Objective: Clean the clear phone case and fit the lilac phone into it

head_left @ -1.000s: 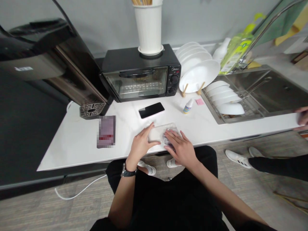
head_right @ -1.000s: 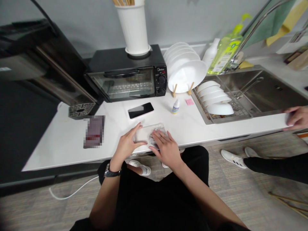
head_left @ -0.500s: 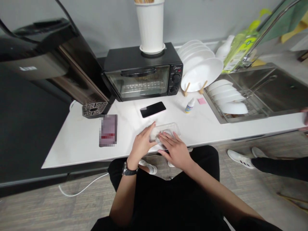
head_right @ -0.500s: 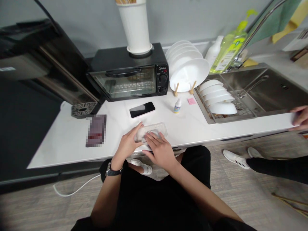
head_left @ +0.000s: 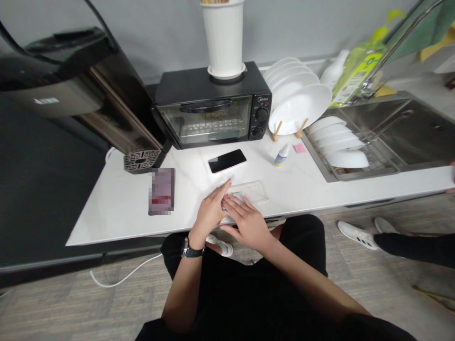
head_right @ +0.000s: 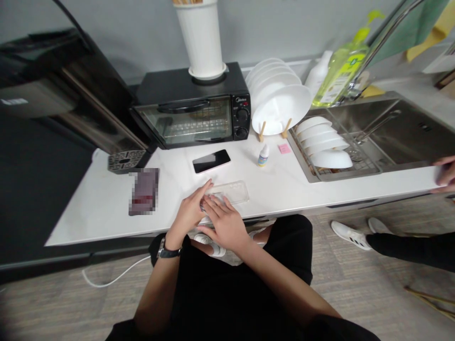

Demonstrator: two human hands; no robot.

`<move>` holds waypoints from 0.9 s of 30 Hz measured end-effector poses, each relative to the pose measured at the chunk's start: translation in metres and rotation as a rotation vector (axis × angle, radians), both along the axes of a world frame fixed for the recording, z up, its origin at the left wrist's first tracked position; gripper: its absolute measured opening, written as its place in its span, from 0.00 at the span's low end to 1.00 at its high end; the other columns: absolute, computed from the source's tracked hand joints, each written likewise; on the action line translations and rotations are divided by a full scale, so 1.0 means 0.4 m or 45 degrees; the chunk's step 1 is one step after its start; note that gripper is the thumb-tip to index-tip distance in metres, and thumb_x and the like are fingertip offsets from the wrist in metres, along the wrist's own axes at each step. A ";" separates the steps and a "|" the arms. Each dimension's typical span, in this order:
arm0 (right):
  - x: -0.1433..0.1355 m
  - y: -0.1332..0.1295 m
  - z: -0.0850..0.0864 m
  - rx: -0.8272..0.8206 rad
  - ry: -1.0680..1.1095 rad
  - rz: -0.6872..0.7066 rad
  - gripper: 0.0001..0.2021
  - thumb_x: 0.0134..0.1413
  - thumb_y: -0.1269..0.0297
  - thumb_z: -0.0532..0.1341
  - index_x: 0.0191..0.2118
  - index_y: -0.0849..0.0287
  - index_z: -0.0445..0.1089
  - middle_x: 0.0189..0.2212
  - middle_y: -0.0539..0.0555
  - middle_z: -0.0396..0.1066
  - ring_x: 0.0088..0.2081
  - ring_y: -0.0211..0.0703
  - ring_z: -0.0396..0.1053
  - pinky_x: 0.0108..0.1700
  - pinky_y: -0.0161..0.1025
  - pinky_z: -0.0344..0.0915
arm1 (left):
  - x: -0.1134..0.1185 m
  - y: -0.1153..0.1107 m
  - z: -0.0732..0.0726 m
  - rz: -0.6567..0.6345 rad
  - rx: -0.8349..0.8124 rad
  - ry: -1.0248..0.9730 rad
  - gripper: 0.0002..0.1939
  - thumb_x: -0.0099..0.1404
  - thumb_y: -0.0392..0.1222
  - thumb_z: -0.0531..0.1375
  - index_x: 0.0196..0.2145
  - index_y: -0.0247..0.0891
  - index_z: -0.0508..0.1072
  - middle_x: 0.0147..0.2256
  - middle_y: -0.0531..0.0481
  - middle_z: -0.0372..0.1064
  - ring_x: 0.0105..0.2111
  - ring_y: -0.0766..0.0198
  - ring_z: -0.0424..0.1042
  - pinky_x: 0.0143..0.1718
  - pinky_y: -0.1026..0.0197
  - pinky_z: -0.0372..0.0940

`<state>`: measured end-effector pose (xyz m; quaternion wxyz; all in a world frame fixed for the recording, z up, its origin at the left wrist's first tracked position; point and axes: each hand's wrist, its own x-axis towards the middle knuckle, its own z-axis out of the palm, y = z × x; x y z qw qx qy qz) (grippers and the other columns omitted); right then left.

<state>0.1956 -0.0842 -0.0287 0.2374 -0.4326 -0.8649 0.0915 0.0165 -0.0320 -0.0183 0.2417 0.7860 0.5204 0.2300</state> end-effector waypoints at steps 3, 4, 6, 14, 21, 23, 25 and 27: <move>0.106 -0.014 0.002 0.010 -0.074 -0.108 0.34 0.77 0.46 0.53 0.76 0.63 0.58 0.73 0.63 0.62 0.74 0.57 0.61 0.76 0.62 0.58 | 0.001 -0.001 0.002 -0.015 0.027 -0.007 0.49 0.66 0.37 0.70 0.77 0.50 0.53 0.70 0.45 0.67 0.68 0.51 0.71 0.69 0.48 0.69; 0.140 -0.010 0.002 0.023 -0.100 -0.176 0.33 0.77 0.47 0.53 0.77 0.62 0.56 0.73 0.63 0.62 0.74 0.59 0.61 0.76 0.64 0.58 | 0.002 0.000 0.002 -0.011 0.038 -0.007 0.51 0.65 0.40 0.73 0.77 0.50 0.53 0.70 0.45 0.67 0.68 0.50 0.70 0.70 0.48 0.68; 0.179 0.011 0.001 0.048 -0.136 -0.302 0.34 0.77 0.48 0.53 0.77 0.64 0.56 0.74 0.65 0.61 0.75 0.63 0.60 0.75 0.67 0.57 | 0.002 0.002 0.000 -0.005 0.058 -0.009 0.52 0.62 0.45 0.76 0.76 0.51 0.55 0.70 0.45 0.68 0.68 0.50 0.71 0.70 0.48 0.68; -0.016 0.076 -0.003 -0.002 -0.043 -0.154 0.42 0.74 0.41 0.55 0.75 0.76 0.57 0.74 0.72 0.58 0.77 0.64 0.55 0.77 0.63 0.54 | -0.010 0.006 -0.007 -0.081 0.075 -0.036 0.45 0.68 0.35 0.67 0.77 0.47 0.54 0.72 0.43 0.64 0.69 0.51 0.69 0.69 0.49 0.68; 0.129 -0.006 -0.002 0.039 -0.113 -0.150 0.38 0.76 0.41 0.52 0.77 0.64 0.55 0.75 0.64 0.58 0.76 0.60 0.57 0.77 0.65 0.53 | -0.002 0.003 -0.003 -0.017 0.049 -0.017 0.48 0.64 0.33 0.70 0.76 0.50 0.55 0.71 0.47 0.67 0.68 0.53 0.71 0.69 0.50 0.69; 0.174 0.010 -0.001 0.053 -0.141 -0.282 0.36 0.76 0.44 0.53 0.77 0.64 0.56 0.75 0.65 0.59 0.75 0.63 0.58 0.76 0.68 0.54 | 0.000 0.004 -0.003 -0.012 0.072 -0.019 0.49 0.64 0.40 0.73 0.76 0.50 0.56 0.71 0.46 0.67 0.68 0.52 0.71 0.70 0.49 0.68; 0.169 0.042 -0.001 0.042 -0.140 -0.370 0.38 0.75 0.44 0.55 0.76 0.68 0.56 0.74 0.69 0.58 0.76 0.67 0.57 0.75 0.69 0.55 | 0.001 0.005 -0.003 -0.005 0.081 -0.019 0.49 0.63 0.45 0.75 0.76 0.50 0.57 0.71 0.45 0.67 0.68 0.50 0.71 0.71 0.48 0.67; 0.118 0.073 -0.002 0.018 -0.111 -0.357 0.40 0.74 0.43 0.56 0.76 0.72 0.56 0.74 0.73 0.57 0.76 0.68 0.55 0.75 0.69 0.55 | -0.001 0.005 -0.003 -0.011 0.072 -0.028 0.49 0.65 0.45 0.74 0.76 0.49 0.56 0.71 0.44 0.66 0.68 0.50 0.71 0.70 0.47 0.68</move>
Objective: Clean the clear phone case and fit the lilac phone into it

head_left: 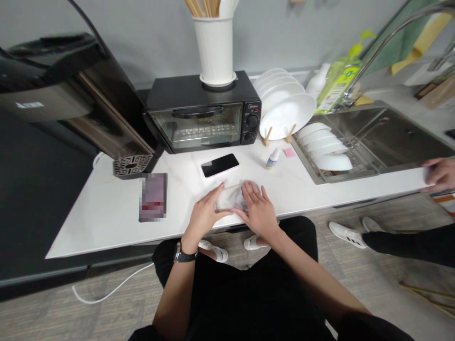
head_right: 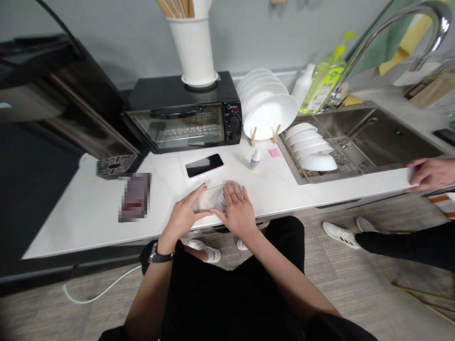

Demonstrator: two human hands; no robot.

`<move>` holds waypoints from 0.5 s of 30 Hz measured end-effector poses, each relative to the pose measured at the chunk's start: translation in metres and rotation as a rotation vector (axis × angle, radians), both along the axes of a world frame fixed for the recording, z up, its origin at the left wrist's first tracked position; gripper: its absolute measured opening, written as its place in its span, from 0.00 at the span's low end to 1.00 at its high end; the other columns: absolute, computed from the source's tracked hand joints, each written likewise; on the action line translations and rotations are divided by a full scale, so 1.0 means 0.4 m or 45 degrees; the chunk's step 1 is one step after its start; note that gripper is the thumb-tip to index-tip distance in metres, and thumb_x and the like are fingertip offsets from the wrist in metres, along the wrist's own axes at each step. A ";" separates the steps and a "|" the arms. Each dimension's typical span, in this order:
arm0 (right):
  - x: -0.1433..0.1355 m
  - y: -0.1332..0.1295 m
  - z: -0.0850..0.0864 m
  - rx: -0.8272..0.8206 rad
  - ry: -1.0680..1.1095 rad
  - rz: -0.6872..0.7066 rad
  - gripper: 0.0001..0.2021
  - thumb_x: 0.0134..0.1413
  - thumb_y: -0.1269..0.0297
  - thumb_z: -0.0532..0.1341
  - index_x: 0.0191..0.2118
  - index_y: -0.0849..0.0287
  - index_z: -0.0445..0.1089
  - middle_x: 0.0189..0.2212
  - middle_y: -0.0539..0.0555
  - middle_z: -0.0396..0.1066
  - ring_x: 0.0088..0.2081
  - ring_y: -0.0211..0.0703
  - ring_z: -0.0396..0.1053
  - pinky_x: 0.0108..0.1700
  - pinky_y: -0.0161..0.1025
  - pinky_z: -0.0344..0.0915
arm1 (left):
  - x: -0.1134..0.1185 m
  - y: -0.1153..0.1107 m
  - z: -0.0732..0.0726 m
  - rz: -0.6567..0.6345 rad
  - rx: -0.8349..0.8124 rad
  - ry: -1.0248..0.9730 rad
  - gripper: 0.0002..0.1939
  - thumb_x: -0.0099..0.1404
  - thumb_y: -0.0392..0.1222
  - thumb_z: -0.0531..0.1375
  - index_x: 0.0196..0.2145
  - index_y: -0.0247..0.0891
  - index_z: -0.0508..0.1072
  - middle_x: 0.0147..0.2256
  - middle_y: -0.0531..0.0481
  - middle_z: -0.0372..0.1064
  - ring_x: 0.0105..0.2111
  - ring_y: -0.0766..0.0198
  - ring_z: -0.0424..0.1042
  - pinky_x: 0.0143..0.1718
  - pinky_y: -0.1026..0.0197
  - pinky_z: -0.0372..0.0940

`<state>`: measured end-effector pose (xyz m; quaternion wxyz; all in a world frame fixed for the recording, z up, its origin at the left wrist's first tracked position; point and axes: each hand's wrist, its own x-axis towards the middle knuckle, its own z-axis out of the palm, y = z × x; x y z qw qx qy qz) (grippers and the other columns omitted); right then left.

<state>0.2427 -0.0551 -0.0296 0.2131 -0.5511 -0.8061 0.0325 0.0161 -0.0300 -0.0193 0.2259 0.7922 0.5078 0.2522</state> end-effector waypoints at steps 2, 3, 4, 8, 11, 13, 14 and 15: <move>-0.073 0.010 -0.001 -0.010 0.050 0.107 0.41 0.73 0.42 0.56 0.76 0.73 0.56 0.74 0.73 0.57 0.77 0.66 0.54 0.76 0.67 0.55 | -0.002 0.000 0.002 -0.031 -0.015 -0.011 0.47 0.67 0.40 0.71 0.77 0.49 0.55 0.72 0.44 0.65 0.69 0.50 0.70 0.70 0.47 0.68; -0.106 0.005 0.000 -0.011 0.074 0.168 0.42 0.73 0.41 0.56 0.76 0.72 0.56 0.74 0.73 0.57 0.77 0.65 0.54 0.76 0.66 0.54 | -0.004 0.000 0.002 -0.040 -0.027 -0.010 0.46 0.67 0.36 0.69 0.77 0.48 0.55 0.72 0.44 0.64 0.69 0.51 0.69 0.70 0.48 0.68; -0.130 -0.005 0.001 -0.011 0.091 0.225 0.42 0.73 0.40 0.56 0.76 0.72 0.56 0.74 0.72 0.58 0.77 0.63 0.55 0.77 0.65 0.54 | -0.004 0.000 0.003 -0.041 -0.041 -0.006 0.46 0.66 0.32 0.67 0.77 0.48 0.55 0.72 0.44 0.64 0.69 0.52 0.70 0.69 0.49 0.68; -0.093 -0.063 0.005 -0.019 0.058 0.312 0.42 0.73 0.36 0.52 0.76 0.68 0.58 0.74 0.66 0.59 0.76 0.60 0.57 0.78 0.64 0.52 | -0.003 -0.003 0.006 -0.007 -0.080 0.005 0.49 0.64 0.29 0.66 0.77 0.50 0.54 0.71 0.46 0.67 0.68 0.53 0.71 0.69 0.49 0.69; 0.017 -0.068 0.006 -0.013 -0.033 0.170 0.39 0.75 0.39 0.51 0.76 0.66 0.57 0.75 0.65 0.58 0.76 0.62 0.57 0.77 0.67 0.52 | 0.000 -0.003 0.006 -0.019 -0.055 -0.004 0.51 0.64 0.38 0.72 0.77 0.50 0.54 0.71 0.46 0.66 0.69 0.52 0.70 0.70 0.47 0.68; 0.064 -0.045 0.006 0.000 -0.073 0.034 0.38 0.76 0.42 0.52 0.76 0.68 0.56 0.75 0.67 0.57 0.76 0.65 0.56 0.76 0.70 0.53 | 0.002 -0.001 0.005 -0.011 -0.032 -0.004 0.51 0.63 0.43 0.75 0.76 0.50 0.56 0.71 0.45 0.66 0.68 0.51 0.70 0.70 0.48 0.67; 0.068 -0.029 0.006 0.003 -0.082 -0.011 0.39 0.76 0.42 0.52 0.76 0.70 0.56 0.75 0.68 0.56 0.76 0.67 0.56 0.75 0.71 0.53 | 0.002 0.000 0.004 -0.005 -0.024 -0.003 0.51 0.62 0.45 0.76 0.76 0.49 0.57 0.70 0.45 0.67 0.68 0.51 0.71 0.70 0.48 0.67; 0.059 -0.013 0.004 0.001 -0.080 -0.035 0.40 0.75 0.42 0.53 0.76 0.73 0.56 0.75 0.70 0.55 0.76 0.69 0.55 0.75 0.71 0.53 | 0.002 0.001 0.004 0.002 -0.019 -0.002 0.50 0.63 0.46 0.76 0.75 0.49 0.57 0.70 0.45 0.67 0.68 0.51 0.71 0.70 0.48 0.67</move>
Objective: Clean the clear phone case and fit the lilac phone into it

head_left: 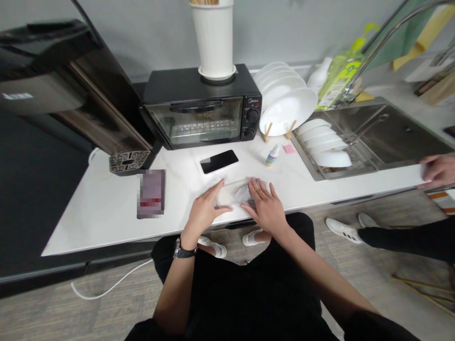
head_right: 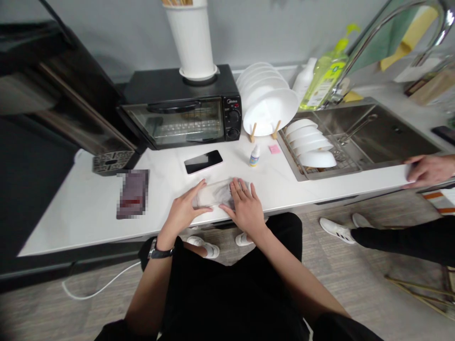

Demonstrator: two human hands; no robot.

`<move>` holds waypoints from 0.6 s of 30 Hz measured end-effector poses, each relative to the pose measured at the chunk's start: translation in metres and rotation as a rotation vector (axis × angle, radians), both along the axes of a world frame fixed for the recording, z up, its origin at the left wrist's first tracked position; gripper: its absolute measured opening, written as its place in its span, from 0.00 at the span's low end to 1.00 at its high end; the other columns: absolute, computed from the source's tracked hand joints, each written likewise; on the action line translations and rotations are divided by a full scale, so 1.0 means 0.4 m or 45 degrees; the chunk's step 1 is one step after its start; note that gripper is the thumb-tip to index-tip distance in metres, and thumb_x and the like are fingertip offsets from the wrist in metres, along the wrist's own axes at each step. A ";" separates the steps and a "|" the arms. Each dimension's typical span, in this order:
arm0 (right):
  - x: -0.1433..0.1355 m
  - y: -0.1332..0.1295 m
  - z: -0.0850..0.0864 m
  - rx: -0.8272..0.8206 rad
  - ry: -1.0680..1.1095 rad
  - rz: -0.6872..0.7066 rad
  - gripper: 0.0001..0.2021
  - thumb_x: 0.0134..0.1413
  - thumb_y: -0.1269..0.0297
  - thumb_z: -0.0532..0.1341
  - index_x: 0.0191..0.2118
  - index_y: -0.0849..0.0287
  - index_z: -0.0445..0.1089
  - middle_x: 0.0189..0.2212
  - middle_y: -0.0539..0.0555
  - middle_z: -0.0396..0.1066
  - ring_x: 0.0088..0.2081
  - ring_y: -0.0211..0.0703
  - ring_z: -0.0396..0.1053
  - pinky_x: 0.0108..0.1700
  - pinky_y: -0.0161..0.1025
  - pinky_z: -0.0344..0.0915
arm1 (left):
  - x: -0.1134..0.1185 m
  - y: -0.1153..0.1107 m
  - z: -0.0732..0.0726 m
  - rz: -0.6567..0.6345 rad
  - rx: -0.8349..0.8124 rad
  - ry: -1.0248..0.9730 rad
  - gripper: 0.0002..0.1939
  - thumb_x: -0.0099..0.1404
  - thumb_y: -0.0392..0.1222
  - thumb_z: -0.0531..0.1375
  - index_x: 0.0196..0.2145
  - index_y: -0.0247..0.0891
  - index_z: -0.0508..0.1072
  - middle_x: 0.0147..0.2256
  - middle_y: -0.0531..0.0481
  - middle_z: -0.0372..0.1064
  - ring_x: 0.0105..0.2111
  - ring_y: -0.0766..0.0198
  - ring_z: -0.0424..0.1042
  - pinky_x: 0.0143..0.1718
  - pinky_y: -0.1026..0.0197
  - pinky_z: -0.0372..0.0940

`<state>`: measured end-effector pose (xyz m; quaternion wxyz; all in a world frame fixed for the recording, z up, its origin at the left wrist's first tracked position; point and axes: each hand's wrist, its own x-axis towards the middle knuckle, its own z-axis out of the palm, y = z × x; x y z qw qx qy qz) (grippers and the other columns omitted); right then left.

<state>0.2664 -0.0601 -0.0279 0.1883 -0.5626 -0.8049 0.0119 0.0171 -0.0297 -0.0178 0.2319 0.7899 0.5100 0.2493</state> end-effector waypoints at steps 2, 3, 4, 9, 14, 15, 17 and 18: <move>-0.052 0.026 -0.004 -0.007 0.031 0.028 0.42 0.74 0.41 0.55 0.75 0.75 0.56 0.75 0.73 0.54 0.77 0.69 0.53 0.75 0.70 0.54 | -0.001 0.001 0.000 0.001 0.006 0.001 0.49 0.64 0.45 0.74 0.75 0.49 0.57 0.71 0.45 0.66 0.69 0.51 0.70 0.71 0.48 0.67; -0.087 0.031 -0.005 -0.011 0.054 0.078 0.43 0.73 0.40 0.55 0.75 0.76 0.56 0.75 0.74 0.54 0.77 0.69 0.53 0.75 0.69 0.54 | -0.001 0.001 0.000 -0.011 0.004 0.001 0.47 0.65 0.43 0.73 0.76 0.49 0.57 0.71 0.45 0.65 0.69 0.51 0.70 0.71 0.48 0.67; -0.122 0.030 -0.005 -0.014 0.078 0.143 0.44 0.73 0.39 0.56 0.75 0.75 0.56 0.75 0.73 0.55 0.77 0.67 0.53 0.76 0.68 0.54 | -0.002 0.001 0.001 -0.022 -0.004 0.001 0.47 0.66 0.41 0.72 0.76 0.49 0.57 0.72 0.45 0.65 0.69 0.51 0.69 0.70 0.49 0.67; -0.155 -0.035 0.000 -0.032 0.105 0.400 0.45 0.71 0.34 0.54 0.77 0.69 0.56 0.75 0.68 0.57 0.77 0.60 0.55 0.78 0.64 0.52 | -0.004 -0.003 0.003 -0.010 -0.049 0.007 0.47 0.66 0.34 0.69 0.76 0.50 0.56 0.71 0.46 0.66 0.67 0.52 0.72 0.69 0.48 0.69; 0.000 -0.034 -0.003 0.003 0.001 0.171 0.40 0.75 0.41 0.54 0.78 0.65 0.53 0.76 0.67 0.55 0.76 0.65 0.55 0.76 0.69 0.53 | -0.001 -0.004 -0.004 0.003 -0.003 -0.003 0.51 0.63 0.44 0.75 0.76 0.50 0.56 0.71 0.45 0.66 0.68 0.50 0.70 0.71 0.47 0.67; 0.013 -0.019 -0.004 0.009 -0.006 0.108 0.40 0.74 0.42 0.55 0.78 0.67 0.53 0.76 0.69 0.55 0.77 0.67 0.55 0.75 0.70 0.54 | 0.000 -0.003 -0.005 0.009 0.006 -0.007 0.51 0.62 0.45 0.76 0.76 0.50 0.57 0.71 0.45 0.66 0.68 0.49 0.71 0.70 0.47 0.67; -0.005 0.015 -0.007 0.006 0.008 0.040 0.42 0.73 0.41 0.56 0.77 0.72 0.54 0.76 0.72 0.54 0.77 0.70 0.53 0.75 0.70 0.53 | 0.000 -0.001 -0.005 0.014 0.017 -0.010 0.50 0.62 0.46 0.76 0.75 0.50 0.58 0.71 0.45 0.66 0.68 0.50 0.71 0.71 0.47 0.67; -0.032 0.029 -0.009 0.001 0.029 0.046 0.43 0.73 0.40 0.57 0.76 0.74 0.55 0.75 0.74 0.54 0.77 0.70 0.53 0.76 0.70 0.53 | 0.000 -0.001 -0.004 0.010 0.021 -0.012 0.49 0.63 0.45 0.75 0.75 0.50 0.58 0.71 0.45 0.66 0.68 0.50 0.71 0.71 0.48 0.67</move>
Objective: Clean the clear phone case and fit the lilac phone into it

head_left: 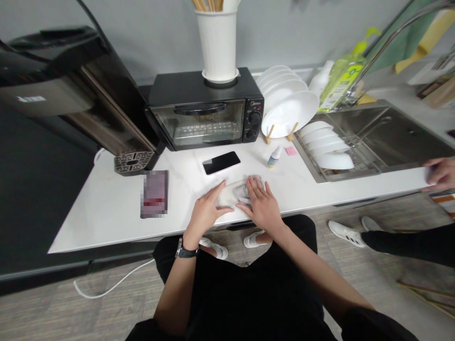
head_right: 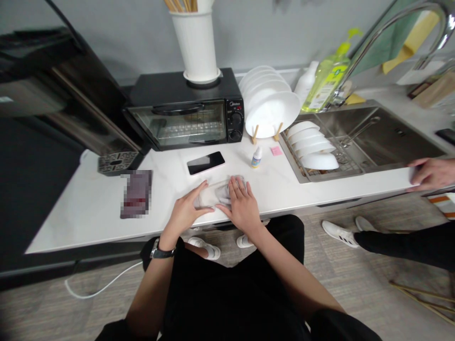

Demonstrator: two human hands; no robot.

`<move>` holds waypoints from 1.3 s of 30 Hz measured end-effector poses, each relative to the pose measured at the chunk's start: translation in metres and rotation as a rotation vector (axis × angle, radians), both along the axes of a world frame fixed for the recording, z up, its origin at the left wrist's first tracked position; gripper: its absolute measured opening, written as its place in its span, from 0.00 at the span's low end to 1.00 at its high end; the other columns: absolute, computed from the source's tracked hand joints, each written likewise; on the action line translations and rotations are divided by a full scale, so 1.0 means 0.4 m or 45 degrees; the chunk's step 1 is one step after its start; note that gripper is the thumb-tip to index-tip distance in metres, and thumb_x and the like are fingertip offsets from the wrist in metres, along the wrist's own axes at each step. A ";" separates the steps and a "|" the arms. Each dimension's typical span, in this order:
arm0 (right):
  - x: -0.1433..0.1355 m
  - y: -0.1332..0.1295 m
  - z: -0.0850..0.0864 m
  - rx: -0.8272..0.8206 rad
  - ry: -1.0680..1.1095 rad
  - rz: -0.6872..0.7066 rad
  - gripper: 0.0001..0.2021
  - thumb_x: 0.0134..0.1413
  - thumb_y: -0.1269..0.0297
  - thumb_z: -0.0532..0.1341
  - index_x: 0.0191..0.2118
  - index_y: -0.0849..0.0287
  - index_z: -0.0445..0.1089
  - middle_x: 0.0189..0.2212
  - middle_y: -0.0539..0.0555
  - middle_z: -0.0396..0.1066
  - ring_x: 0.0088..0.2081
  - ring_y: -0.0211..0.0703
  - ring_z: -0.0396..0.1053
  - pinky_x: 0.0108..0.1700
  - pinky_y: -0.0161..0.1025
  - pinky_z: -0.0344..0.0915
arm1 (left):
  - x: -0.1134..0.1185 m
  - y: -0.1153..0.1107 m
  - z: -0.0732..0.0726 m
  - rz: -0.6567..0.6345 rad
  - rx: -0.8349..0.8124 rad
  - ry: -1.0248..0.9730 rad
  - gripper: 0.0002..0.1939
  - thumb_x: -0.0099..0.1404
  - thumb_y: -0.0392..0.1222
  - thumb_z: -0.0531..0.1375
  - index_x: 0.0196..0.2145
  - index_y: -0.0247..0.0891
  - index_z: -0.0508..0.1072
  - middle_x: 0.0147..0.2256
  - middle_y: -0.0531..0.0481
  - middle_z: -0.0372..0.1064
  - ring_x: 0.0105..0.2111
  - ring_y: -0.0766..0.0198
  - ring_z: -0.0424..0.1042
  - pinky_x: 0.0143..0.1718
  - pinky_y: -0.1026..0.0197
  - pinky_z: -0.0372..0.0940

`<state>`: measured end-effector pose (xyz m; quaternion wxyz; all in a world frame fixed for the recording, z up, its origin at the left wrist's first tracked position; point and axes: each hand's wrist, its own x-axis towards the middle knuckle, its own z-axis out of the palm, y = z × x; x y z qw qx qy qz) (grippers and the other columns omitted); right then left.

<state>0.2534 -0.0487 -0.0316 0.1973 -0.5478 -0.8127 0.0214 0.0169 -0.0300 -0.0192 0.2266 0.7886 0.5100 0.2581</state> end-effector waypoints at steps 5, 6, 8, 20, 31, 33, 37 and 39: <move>-0.161 -0.018 -0.002 -0.012 0.121 0.229 0.45 0.72 0.37 0.56 0.76 0.75 0.56 0.74 0.74 0.57 0.77 0.64 0.54 0.77 0.62 0.54 | -0.005 0.001 0.008 -0.038 -0.048 0.031 0.47 0.63 0.31 0.67 0.76 0.48 0.57 0.71 0.45 0.65 0.68 0.50 0.71 0.70 0.49 0.68; -0.166 -0.034 -0.001 -0.010 0.127 0.268 0.46 0.71 0.36 0.56 0.76 0.74 0.56 0.74 0.73 0.57 0.77 0.63 0.54 0.77 0.61 0.54 | -0.005 0.000 0.009 -0.026 -0.065 0.041 0.48 0.62 0.29 0.67 0.76 0.49 0.57 0.71 0.45 0.65 0.68 0.50 0.71 0.70 0.49 0.69; -0.134 -0.063 0.000 -0.005 0.109 0.311 0.45 0.71 0.34 0.55 0.77 0.69 0.55 0.75 0.70 0.57 0.77 0.61 0.55 0.78 0.62 0.53 | -0.004 -0.001 0.010 -0.005 -0.085 0.044 0.49 0.62 0.30 0.67 0.76 0.50 0.57 0.71 0.46 0.66 0.67 0.50 0.72 0.70 0.47 0.68; -0.129 0.019 -0.008 -0.004 0.123 0.109 0.43 0.74 0.42 0.55 0.76 0.78 0.54 0.74 0.76 0.55 0.77 0.66 0.53 0.77 0.64 0.53 | -0.007 -0.002 0.008 -0.034 -0.057 -0.013 0.45 0.68 0.43 0.69 0.77 0.50 0.56 0.72 0.47 0.63 0.70 0.51 0.69 0.71 0.48 0.67; 0.034 -0.029 0.008 0.009 -0.019 0.025 0.40 0.75 0.40 0.52 0.76 0.71 0.57 0.75 0.71 0.55 0.76 0.68 0.56 0.76 0.68 0.54 | 0.001 -0.002 0.009 0.000 -0.067 -0.008 0.51 0.63 0.45 0.76 0.76 0.51 0.57 0.71 0.47 0.66 0.68 0.50 0.70 0.72 0.47 0.66; 0.004 0.004 0.004 0.007 0.002 -0.033 0.42 0.74 0.41 0.54 0.75 0.76 0.57 0.75 0.74 0.54 0.76 0.71 0.54 0.76 0.68 0.54 | 0.001 -0.001 0.007 0.002 -0.060 -0.010 0.50 0.64 0.46 0.75 0.76 0.51 0.56 0.71 0.46 0.66 0.69 0.49 0.70 0.72 0.46 0.65; -0.137 0.008 -0.004 0.006 0.100 0.157 0.44 0.74 0.41 0.55 0.74 0.81 0.55 0.75 0.77 0.54 0.77 0.67 0.53 0.77 0.62 0.54 | -0.006 0.000 0.007 -0.033 -0.077 -0.008 0.46 0.68 0.40 0.70 0.77 0.49 0.54 0.72 0.44 0.64 0.68 0.49 0.71 0.70 0.47 0.68; -0.167 -0.021 -0.005 0.008 0.131 0.255 0.43 0.74 0.41 0.54 0.75 0.78 0.55 0.75 0.75 0.55 0.77 0.64 0.53 0.77 0.60 0.54 | -0.009 0.000 0.008 -0.041 -0.104 0.000 0.47 0.68 0.37 0.69 0.77 0.48 0.54 0.72 0.43 0.64 0.67 0.49 0.72 0.69 0.47 0.69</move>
